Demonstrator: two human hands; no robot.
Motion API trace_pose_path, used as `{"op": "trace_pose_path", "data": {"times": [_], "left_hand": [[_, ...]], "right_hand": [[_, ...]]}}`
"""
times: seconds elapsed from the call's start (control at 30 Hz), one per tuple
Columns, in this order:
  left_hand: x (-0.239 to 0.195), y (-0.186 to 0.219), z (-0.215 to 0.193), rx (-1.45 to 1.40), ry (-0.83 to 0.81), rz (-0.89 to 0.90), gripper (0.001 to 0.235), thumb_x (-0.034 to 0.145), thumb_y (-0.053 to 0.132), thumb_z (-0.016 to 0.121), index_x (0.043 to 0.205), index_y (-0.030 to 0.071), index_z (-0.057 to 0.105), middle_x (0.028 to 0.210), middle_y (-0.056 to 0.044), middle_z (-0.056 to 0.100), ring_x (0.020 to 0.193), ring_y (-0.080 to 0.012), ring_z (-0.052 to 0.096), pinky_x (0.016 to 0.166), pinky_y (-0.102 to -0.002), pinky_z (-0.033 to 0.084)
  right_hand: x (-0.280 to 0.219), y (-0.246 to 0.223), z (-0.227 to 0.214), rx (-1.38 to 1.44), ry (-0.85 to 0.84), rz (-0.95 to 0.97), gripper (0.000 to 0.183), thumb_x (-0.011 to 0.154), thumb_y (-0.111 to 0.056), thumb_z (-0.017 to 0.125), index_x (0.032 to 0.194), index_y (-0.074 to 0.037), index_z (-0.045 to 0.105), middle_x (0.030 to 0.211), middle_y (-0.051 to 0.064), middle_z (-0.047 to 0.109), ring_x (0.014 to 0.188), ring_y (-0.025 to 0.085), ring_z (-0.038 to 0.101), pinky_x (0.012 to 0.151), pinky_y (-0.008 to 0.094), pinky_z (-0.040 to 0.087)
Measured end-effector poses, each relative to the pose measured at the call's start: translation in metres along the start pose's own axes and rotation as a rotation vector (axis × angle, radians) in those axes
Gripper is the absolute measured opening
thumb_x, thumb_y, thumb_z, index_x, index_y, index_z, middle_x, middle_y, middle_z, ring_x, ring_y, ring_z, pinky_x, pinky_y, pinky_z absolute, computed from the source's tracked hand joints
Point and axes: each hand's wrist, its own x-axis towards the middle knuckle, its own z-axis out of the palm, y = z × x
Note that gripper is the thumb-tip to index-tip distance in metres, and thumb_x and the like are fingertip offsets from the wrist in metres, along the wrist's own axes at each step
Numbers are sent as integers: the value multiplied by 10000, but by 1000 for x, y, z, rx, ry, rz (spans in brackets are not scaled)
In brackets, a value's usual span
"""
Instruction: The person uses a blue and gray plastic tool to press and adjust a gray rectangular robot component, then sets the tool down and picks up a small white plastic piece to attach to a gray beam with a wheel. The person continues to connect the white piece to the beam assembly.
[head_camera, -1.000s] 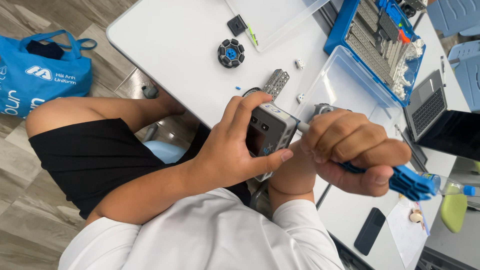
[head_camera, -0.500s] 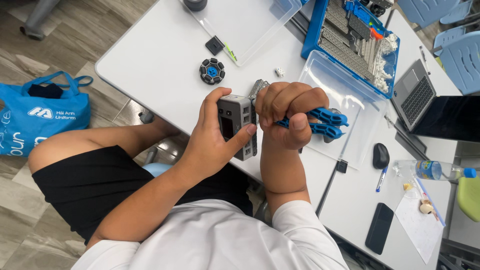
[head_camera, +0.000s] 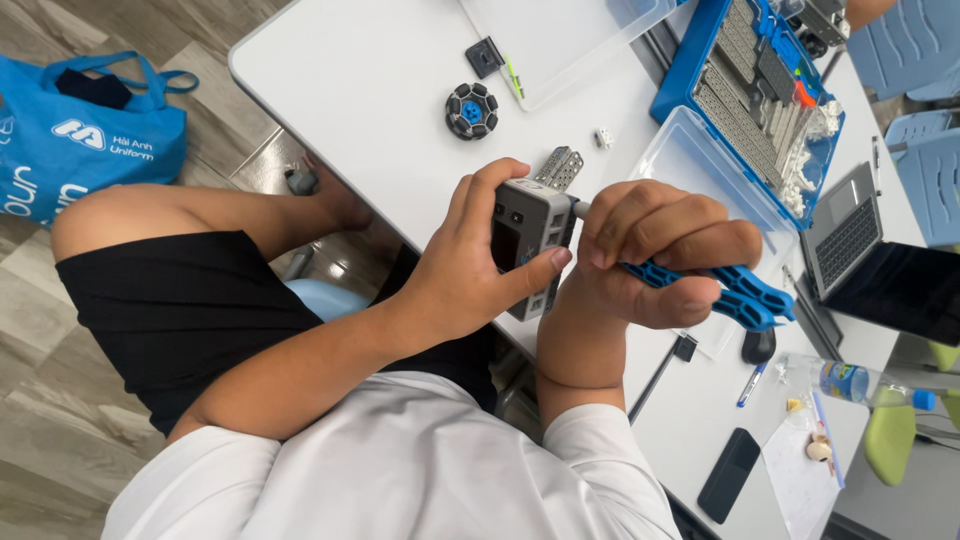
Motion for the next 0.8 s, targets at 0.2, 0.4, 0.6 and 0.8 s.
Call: {"op": "trace_pose_path", "data": {"times": [0.2,0.4,0.6,0.8], "left_hand": [[4,1,2,-28,-4,1,785,969,469,712,1503,46,322,1316,-200,461,1181,-294,613,977,-383,548],[2,-5,2,-6,-22,17,736,966,455,687,1469,46,339,1251,-177,468,994,-267,678,800,-367,596],[7,-3,-5,62,22,71,719,966,438,708,1460,45,364,1187,-187,487,947,-290,658,786,-387,586],[21,-17,-22,108,97,57,698,967,417,687,1451,44,351,1245,-221,496,1053,-295,634,865,-401,556]], "right_hand": [[1,-6,3,-61,11,27,407,1056,-410,539,866,-130,312,647,26,425,419,106,438,319,218,379],[-7,-11,-3,-103,-19,-24,340,1055,-278,526,867,-118,293,616,51,412,417,118,446,339,261,381],[-1,-29,10,-202,-2,27,286,1028,-213,519,857,-118,310,606,41,418,422,119,410,324,289,403],[30,-61,-11,-260,-29,-102,278,1076,-316,441,890,-159,307,632,-7,380,396,81,362,327,254,351]]}}
